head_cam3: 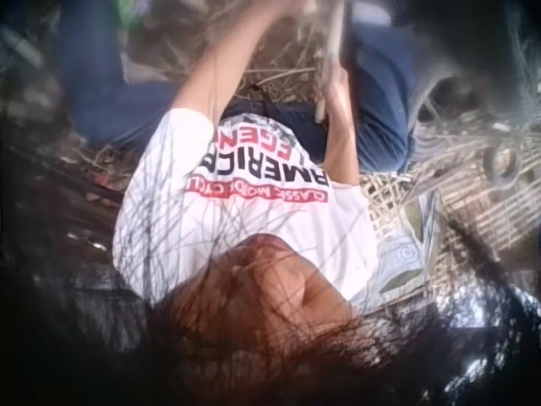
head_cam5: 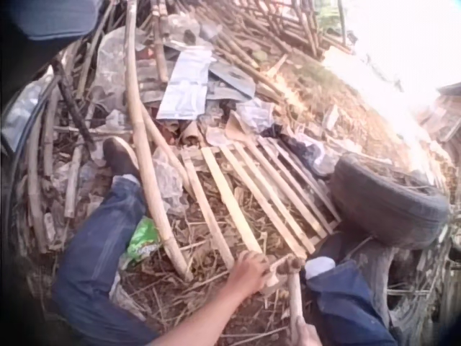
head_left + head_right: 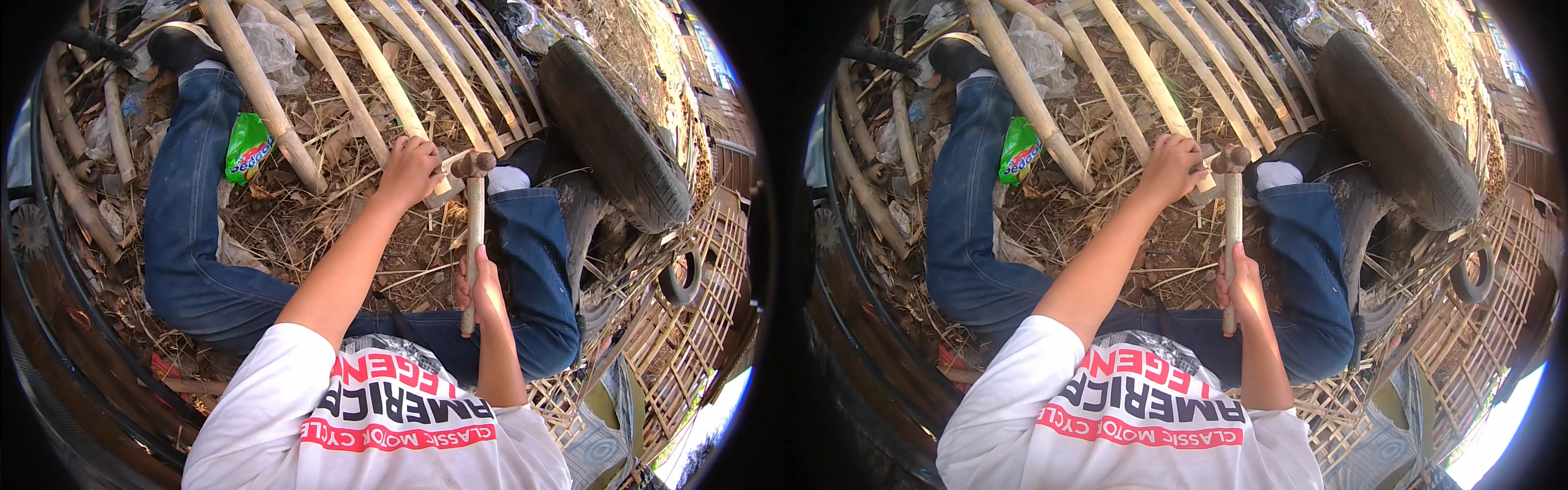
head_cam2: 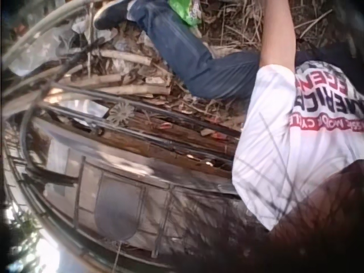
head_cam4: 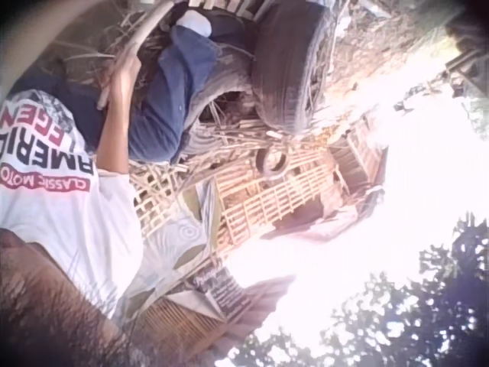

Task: The person assembles a bamboo structure by nailing thin bamboo slats to a wooden frame using a hammer.

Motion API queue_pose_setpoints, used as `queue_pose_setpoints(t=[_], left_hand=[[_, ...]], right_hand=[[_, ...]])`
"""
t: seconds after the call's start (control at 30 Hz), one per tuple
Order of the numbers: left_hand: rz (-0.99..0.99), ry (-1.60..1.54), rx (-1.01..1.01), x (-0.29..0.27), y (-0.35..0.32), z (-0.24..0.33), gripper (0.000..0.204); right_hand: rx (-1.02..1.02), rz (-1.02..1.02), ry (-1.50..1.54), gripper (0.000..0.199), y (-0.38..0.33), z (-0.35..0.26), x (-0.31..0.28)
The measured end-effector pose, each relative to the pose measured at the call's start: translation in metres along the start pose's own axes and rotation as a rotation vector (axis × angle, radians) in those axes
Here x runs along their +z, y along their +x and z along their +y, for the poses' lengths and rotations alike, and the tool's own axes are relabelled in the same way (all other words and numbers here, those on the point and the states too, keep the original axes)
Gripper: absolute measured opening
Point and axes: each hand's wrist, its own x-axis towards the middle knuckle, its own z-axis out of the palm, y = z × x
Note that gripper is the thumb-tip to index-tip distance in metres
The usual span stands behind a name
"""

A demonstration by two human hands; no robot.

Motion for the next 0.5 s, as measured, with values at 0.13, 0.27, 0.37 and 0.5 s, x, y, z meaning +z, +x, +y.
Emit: queue_pose_setpoints(t=[0.13,0.27,0.37,0.5], left_hand=[[-0.055,0.001,0.000,0.000,-0.005,0.003,0.015],[-0.062,0.014,0.003,0.000,-0.002,0.006,0.016],[-0.073,0.032,-0.007,-0.003,-0.005,0.003,0.017],[-0.061,0.022,0.009,0.000,-0.003,0.003,0.015]], right_hand=[[-0.067,0.029,0.099,0.062,-0.004,-0.004,0.001],[0.022,0.000,-0.069,0.058,0.011,0.005,-0.003],[-0.003,-0.030,-0.066,0.058,0.002,-0.001,0.003],[-0.016,-0.035,-0.020,0.059,0.004,0.000,0.004]])
